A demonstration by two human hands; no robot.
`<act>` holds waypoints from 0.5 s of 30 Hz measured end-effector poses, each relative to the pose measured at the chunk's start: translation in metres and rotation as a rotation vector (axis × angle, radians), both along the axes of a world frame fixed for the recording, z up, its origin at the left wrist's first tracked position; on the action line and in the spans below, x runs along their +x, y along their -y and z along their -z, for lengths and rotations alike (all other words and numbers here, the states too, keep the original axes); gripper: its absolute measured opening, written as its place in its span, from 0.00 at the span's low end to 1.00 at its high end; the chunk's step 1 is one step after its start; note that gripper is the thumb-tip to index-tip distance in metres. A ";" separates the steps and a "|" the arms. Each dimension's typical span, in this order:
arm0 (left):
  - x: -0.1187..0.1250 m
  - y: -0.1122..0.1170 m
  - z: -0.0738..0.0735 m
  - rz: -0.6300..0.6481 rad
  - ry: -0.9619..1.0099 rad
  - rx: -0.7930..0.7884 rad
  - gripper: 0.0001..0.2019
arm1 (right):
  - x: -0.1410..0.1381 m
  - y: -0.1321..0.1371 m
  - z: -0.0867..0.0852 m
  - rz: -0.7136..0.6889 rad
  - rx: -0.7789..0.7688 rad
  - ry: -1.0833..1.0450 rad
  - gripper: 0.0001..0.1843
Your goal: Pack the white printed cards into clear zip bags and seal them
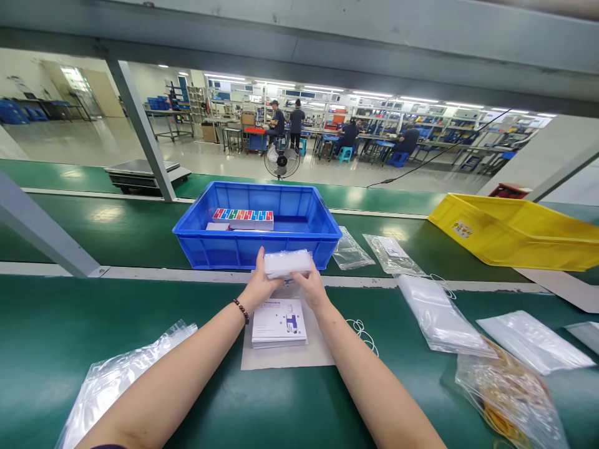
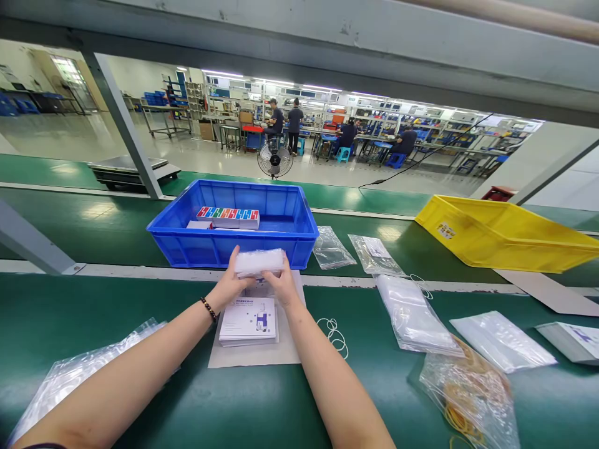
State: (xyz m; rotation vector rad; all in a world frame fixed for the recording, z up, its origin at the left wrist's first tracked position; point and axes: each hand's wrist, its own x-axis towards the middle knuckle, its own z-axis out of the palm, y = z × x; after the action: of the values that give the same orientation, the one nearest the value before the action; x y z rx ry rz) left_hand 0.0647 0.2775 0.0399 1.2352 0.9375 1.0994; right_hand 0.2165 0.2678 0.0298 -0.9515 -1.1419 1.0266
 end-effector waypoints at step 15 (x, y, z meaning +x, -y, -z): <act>0.023 -0.022 -0.026 -0.069 0.286 0.217 0.42 | -0.025 -0.019 -0.003 0.201 0.152 -0.105 0.31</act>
State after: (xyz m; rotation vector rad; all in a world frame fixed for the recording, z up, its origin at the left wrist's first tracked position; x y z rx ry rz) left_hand 0.0880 0.2998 0.0661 1.1852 0.6599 1.4196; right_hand 0.1918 0.2866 0.0323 -0.8618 -1.0007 0.8061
